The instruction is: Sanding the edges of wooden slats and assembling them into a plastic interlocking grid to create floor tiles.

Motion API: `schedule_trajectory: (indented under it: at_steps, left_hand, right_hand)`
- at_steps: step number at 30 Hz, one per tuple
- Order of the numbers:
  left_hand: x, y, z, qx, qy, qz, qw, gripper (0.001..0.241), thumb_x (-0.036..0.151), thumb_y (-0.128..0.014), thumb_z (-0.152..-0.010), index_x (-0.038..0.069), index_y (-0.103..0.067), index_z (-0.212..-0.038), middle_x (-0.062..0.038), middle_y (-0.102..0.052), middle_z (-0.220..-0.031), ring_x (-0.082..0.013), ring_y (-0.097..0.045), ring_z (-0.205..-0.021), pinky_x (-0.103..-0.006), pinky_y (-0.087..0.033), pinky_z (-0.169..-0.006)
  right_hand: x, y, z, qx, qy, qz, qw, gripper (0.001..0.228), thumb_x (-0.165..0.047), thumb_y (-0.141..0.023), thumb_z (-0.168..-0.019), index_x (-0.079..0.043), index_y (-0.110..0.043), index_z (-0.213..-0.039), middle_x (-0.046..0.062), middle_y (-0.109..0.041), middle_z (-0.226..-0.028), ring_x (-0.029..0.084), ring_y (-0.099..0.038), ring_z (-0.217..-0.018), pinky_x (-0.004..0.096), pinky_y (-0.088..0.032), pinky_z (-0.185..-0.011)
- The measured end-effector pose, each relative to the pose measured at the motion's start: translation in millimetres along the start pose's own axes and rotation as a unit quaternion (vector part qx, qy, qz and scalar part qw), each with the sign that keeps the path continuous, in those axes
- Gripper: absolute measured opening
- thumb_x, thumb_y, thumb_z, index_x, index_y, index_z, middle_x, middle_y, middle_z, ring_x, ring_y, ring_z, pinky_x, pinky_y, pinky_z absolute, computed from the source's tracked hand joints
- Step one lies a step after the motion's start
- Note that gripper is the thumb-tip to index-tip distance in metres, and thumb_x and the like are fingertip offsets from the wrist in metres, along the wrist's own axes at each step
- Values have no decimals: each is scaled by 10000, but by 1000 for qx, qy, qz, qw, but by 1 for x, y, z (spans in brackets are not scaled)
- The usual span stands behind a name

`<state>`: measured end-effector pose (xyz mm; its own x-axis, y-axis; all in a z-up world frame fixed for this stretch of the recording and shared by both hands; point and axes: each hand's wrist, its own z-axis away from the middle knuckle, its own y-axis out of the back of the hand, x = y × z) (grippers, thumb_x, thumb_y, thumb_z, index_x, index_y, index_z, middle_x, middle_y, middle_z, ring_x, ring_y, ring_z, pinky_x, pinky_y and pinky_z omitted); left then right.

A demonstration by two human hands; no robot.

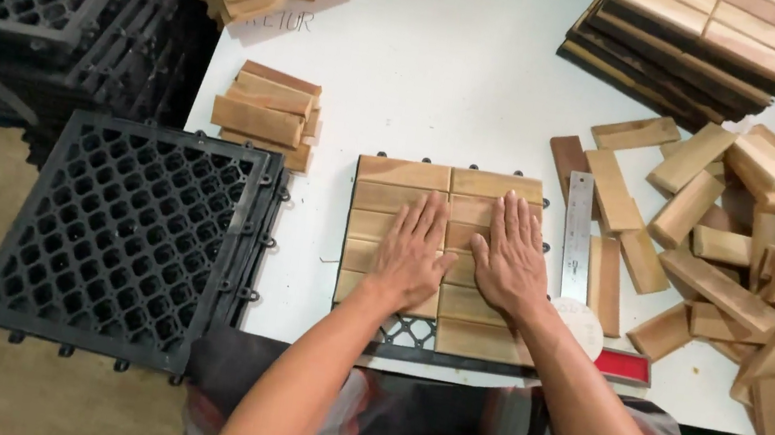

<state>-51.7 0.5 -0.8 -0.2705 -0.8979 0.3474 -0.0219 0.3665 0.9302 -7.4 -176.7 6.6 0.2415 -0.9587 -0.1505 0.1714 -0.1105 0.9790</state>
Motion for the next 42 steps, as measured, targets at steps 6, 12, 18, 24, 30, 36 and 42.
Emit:
schedule_trajectory:
  at_steps: [6, 12, 18, 24, 30, 36, 42]
  left_hand:
    - [-67, 26, -11, 39, 183, -73, 980, 770, 422, -441, -1005, -40, -248, -1591, -273, -183, -1669, -417, -125, -1563, -571, -85, -1260]
    - [-25, 6, -53, 56, 24, 12, 998, 644, 214, -418, -987, -23, -313, -1576, -222, -244, -1671, -386, -220, -1550, -520, -214, -1254]
    - [-59, 33, -36, -13, 138, -16, 990, 748, 483, -387, -998, 84, -259, -1617, -168, -172, -1699, -339, -134, -1576, -525, -101, -1266]
    - [-24, 5, -61, -9, 34, 25, 999, 642, 308, -373, -1048, 39, -249, -1618, -185, -149, -1708, -358, -140, -1579, -526, -134, -1268]
    - [-64, 34, -23, -1, 138, -73, 988, 731, 435, -435, -1033, 24, -257, -1610, -226, -226, -1674, -386, -203, -1555, -542, -163, -1252]
    - [15, 78, 12, 1, 101, 39, 994, 691, 336, -311, -1016, -9, -206, -1605, -245, -142, -1686, -397, -129, -1563, -513, -106, -1259]
    - [9, 26, 51, -42, 131, -7, 991, 738, 364, -448, -993, 97, -203, -1635, -197, -118, -1704, -385, -121, -1567, -579, -107, -1249]
  right_hand:
    - [7, -6, -4, 10, 4, -3, 1000, 755, -539, -197, -1056, -65, -165, -1642, 141, -61, -1727, 298, -13, -1591, 428, 23, -1286]
    - [-52, 12, -31, 46, 120, -17, 992, 633, -314, -318, -1050, -52, -265, -1624, 160, -205, -1702, 319, -151, -1574, 461, -105, -1271]
    - [48, -9, -49, 52, -71, -51, 995, 752, -554, -135, -1058, -99, -148, -1656, 171, -78, -1703, 316, -46, -1557, 495, -13, -1249]
    - [-31, 16, -43, 82, 116, -25, 990, 684, -375, -402, -1060, 42, -299, -1593, 273, -271, -1647, 398, -217, -1541, 466, -166, -1254]
    - [14, 12, -31, -5, -6, 16, 1000, 730, -501, -166, -1057, -83, -136, -1655, 140, -74, -1722, 311, -33, -1585, 468, -31, -1280]
    - [-20, 24, 31, 80, 74, 1, 994, 695, -451, -243, -1091, 3, -265, -1617, 206, -173, -1697, 366, -118, -1566, 441, -66, -1270]
    - [8, -14, 72, 11, 43, 13, 999, 766, -540, -260, -1033, -73, -195, -1636, 136, -120, -1718, 308, -86, -1583, 445, -46, -1282]
